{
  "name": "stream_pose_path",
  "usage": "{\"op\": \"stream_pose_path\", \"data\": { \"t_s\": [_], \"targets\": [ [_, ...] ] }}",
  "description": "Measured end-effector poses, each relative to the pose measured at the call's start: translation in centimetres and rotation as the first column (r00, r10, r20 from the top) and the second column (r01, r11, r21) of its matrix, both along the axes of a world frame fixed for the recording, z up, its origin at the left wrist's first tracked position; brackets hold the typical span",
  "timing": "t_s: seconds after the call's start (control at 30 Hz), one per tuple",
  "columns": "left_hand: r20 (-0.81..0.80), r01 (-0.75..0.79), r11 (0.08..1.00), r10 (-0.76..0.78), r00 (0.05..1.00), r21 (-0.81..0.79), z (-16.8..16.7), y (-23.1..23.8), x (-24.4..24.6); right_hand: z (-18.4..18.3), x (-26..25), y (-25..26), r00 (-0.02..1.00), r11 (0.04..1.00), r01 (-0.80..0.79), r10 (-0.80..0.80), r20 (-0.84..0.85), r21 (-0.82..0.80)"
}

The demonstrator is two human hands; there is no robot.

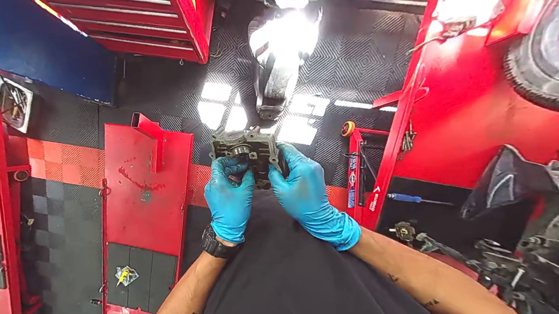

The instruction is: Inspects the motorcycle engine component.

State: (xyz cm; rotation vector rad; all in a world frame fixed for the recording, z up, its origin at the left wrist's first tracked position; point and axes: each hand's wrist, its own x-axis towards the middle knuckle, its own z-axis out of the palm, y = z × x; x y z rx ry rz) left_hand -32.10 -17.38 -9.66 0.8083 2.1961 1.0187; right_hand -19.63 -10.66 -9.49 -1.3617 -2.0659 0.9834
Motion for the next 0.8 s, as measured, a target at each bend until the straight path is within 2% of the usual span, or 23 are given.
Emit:
{"op": "stream_pose_path", "data": {
  "t_s": [0.23,0.4,0.53,0.63,0.7,0.8],
  "targets": [
    [-0.026,0.013,1.000,-0.013,1.000,-0.026,0.2,0.3,-0.1,0.1,-0.1,0.0,1.000,1.000,0.014,-0.014,0.006,0.002],
    [-0.113,0.099,0.995,-0.097,0.989,0.008,0.4,0.4,0.0,0.6,-0.1,0.3,1.000,1.000,0.015,-0.014,0.023,-0.027],
    [-0.033,0.181,0.982,-0.179,0.983,0.057,0.2,1.1,0.3,0.8,0.6,0.5,0.996,0.996,0.084,-0.084,0.003,-0.021],
    [-0.002,0.261,0.964,-0.261,0.965,0.052,-0.6,3.2,1.5,0.6,2.2,1.2,0.980,0.977,0.199,-0.201,-0.013,-0.077],
    [-0.022,0.375,0.927,-0.376,0.927,-0.024,-1.5,5.3,2.9,-0.5,4.1,2.1,0.951,0.926,0.302,-0.308,0.011,-0.226],
    [-0.096,0.547,0.830,-0.556,0.825,-0.110,-3.0,8.6,5.0,-4.3,8.9,3.6,0.847,0.727,0.497,-0.524,0.085,-0.473]
  ]
}}
